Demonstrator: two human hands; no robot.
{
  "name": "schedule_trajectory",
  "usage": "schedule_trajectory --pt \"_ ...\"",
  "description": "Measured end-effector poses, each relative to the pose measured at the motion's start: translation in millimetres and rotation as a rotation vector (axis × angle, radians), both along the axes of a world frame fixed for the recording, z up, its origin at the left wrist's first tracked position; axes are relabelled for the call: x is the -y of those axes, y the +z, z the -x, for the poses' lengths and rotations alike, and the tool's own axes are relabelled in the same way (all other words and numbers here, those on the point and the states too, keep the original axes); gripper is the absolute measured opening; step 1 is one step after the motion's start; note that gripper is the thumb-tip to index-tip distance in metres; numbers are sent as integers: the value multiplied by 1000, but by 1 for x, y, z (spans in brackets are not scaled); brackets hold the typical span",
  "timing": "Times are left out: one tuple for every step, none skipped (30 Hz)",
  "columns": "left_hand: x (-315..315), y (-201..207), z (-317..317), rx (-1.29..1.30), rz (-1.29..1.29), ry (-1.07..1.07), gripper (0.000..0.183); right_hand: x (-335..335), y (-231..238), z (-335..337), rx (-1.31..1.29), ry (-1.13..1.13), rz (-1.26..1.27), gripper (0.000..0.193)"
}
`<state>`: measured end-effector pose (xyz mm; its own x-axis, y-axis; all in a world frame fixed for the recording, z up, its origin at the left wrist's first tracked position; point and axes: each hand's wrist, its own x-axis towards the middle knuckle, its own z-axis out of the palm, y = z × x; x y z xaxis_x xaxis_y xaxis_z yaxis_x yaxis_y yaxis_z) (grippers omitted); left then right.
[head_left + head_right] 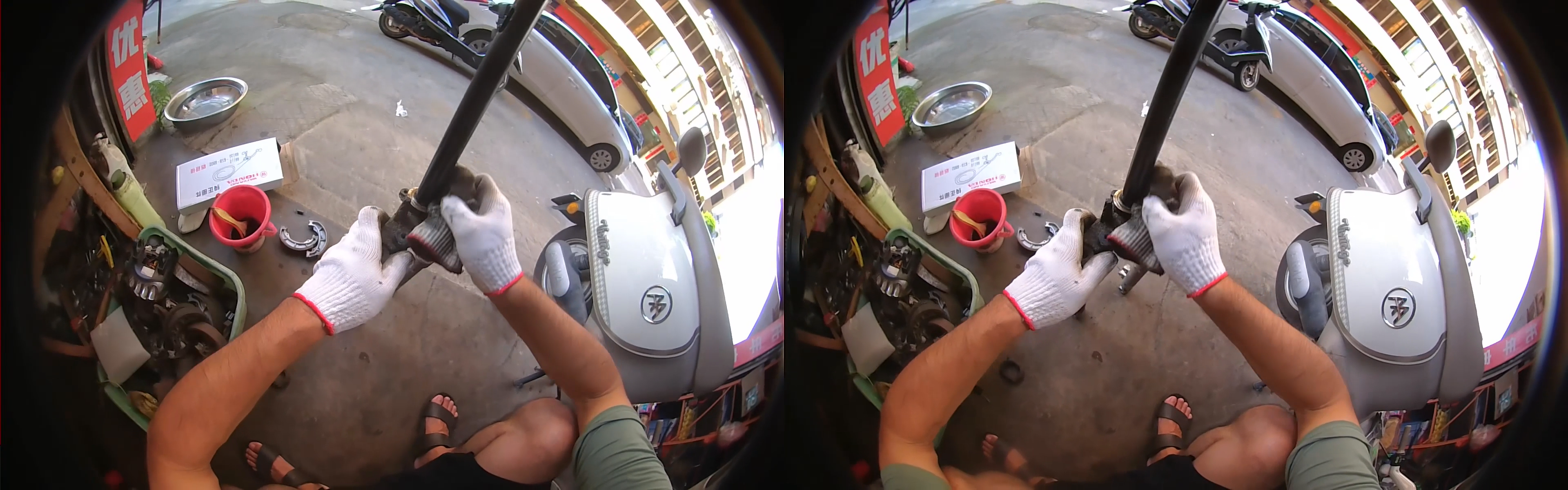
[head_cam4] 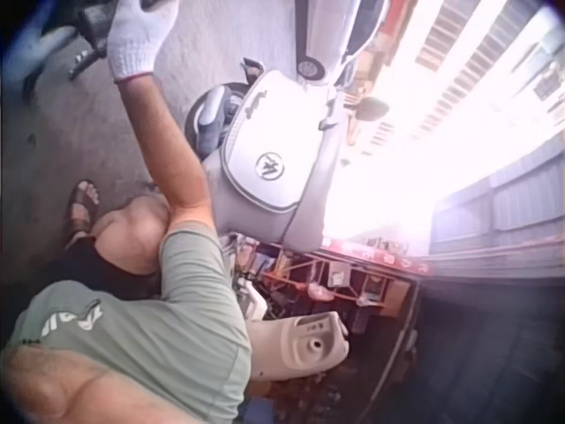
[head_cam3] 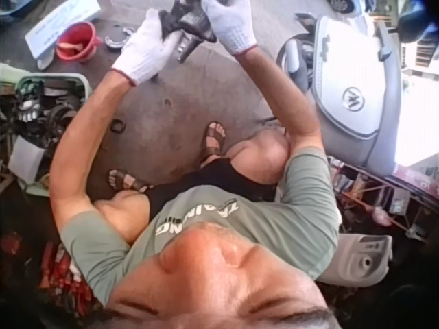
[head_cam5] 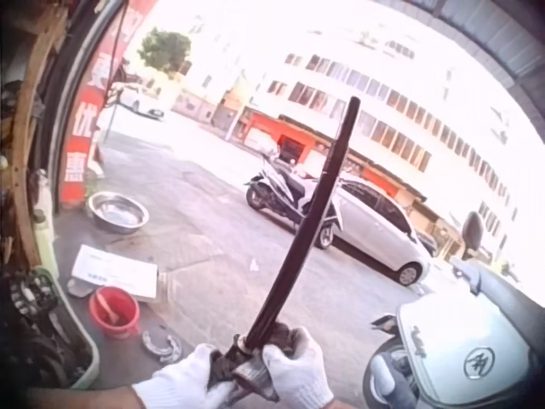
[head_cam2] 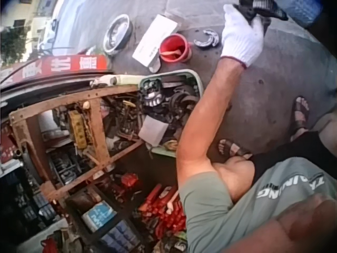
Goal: The person wipes the metal tubes and lower components of a motorcycle front fork assembly using a cloth, moving the cloth along the surfaces and around the joints.
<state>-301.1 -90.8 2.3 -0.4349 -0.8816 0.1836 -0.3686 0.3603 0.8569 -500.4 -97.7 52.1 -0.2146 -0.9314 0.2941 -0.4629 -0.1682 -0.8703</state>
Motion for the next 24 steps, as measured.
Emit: schedule_trajectory --pt "3 2 -4 20 -75 -2 50 -7 -7 0 -144 -26 -29 20" --pt "9 -8 -6 12 -46 -6 50 -13 -9 1 -99 28 -22 21" --pt "15 -12 -8 16 -43 1 50 -14 -9 4 -95 34 -18 21" --pt "20 -10 -9 -17 -66 -27 49 -17 -9 10 4 64 -21 21" --pt "25 -8 -10 -49 -89 -55 48 -20 -9 16 102 94 -23 21" --pt "30 -4 -12 -27 -97 -53 45 -23 -10 23 167 87 -22 19" --pt "36 -3 -13 -37 -125 -61 43 -27 -15 30 229 79 3 19" --pt "41 -1 -14 -72 -172 -62 42 -29 -20 40 227 73 17 22" --pt "47 0 -14 -106 -219 -63 41 -31 -26 49 226 67 32 24" --pt "53 -2 -17 -123 -226 -48 40 -34 -31 54 174 54 18 30" --pt "59 -1 -20 -95 -244 -17 38 -35 -35 56 188 56 20 30" --pt "68 -8 -23 -131 -224 -12 40 -36 -39 58 185 42 1 30" --pt "73 -11 -23 -167 -205 -11 42 -37 -42 60 180 26 -18 31" --pt "76 -14 -24 -228 -251 -25 40 -36 -45 62 223 32 -38 32" --pt "80 -17 -26 -214 -248 -25 40 -35 -47 63 236 31 -35 32" --pt "83 -17 -27 -210 -253 -19 34 -35 -50 65 276 41 -60 37" --pt "85 -17 -26 -206 -258 -12 29 -34 -53 67 316 51 -85 42" --pt "86 -16 -27 -235 -300 -15 29 -32 -56 71 331 47 -84 42" --pt "87 -19 -27 -223 -302 -18 29 -31 -58 76 395 87 -87 48" --pt "89 -23 -28 -233 -271 -15 30 -29 -60 79 459 128 -89 55" --pt "90 -25 -28 -244 -239 -11 30 -28 -61 82 471 123 -88 55" --pt "86 -18 -27 -202 -235 0 33 -27 -61 83 373 88 -104 60" --pt "86 -18 -25 -192 -238 -4 33 -26 -59 82 275 52 -120 65" --pt "86 -18 -24 -200 -236 -4 33 -28 -55 79 268 4 -146 61"
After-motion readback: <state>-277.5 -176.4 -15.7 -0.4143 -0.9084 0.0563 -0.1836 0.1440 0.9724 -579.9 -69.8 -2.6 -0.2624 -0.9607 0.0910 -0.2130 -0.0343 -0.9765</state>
